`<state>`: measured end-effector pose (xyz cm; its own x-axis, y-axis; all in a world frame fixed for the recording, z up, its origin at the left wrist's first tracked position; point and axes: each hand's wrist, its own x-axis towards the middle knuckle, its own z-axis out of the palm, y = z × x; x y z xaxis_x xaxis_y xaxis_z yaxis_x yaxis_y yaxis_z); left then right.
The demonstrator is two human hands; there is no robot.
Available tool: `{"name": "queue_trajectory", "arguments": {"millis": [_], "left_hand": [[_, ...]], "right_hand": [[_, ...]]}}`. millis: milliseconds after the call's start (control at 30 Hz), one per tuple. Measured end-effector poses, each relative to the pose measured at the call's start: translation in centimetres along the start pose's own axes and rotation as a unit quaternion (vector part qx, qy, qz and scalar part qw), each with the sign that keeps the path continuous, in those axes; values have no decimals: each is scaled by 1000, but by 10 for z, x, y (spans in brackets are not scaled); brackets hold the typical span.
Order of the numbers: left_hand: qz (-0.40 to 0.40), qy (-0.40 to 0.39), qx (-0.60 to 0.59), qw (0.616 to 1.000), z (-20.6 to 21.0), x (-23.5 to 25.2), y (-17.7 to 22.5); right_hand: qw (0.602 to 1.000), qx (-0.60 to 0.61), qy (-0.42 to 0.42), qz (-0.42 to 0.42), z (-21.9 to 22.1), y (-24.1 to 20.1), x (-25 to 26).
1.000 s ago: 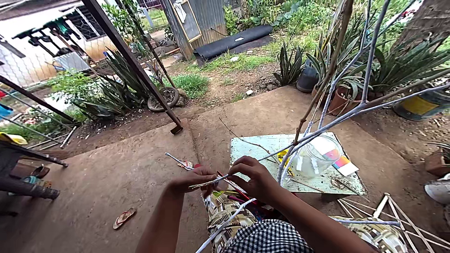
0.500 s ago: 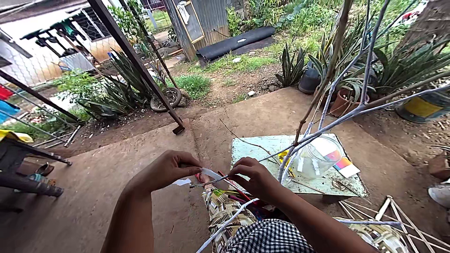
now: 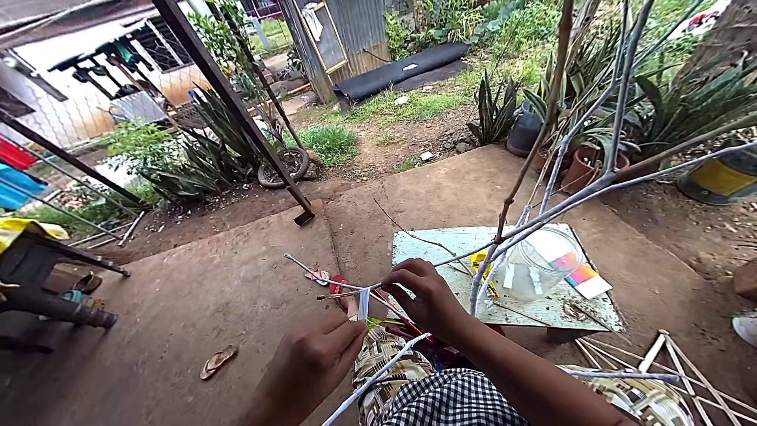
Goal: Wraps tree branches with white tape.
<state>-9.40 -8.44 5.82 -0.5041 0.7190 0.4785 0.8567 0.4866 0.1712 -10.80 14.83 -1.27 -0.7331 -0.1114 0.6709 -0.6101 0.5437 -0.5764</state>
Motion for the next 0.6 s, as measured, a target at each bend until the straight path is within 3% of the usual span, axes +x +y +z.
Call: {"name": "queue_trajectory", "arguments": {"millis": [100,200,400,533,600], "left_hand": [[19,-37,-73,996,10,-8,7],[-6,-37,-32,999,21,-13,10],[-157,-21,-53,986,32,-29,-13],[-322,11,-154,934,55,-44,-34],[-356,54,-219,907,69,-47,-37]], "right_hand": [[1000,-11,24,2,2,2,2],[1000,-6,26,4,0,3,6],[1000,6,13,9,0,5,4],[1000,8,8,3,-2,4,4],[1000,11,-3,0,-3,3,4]]}}
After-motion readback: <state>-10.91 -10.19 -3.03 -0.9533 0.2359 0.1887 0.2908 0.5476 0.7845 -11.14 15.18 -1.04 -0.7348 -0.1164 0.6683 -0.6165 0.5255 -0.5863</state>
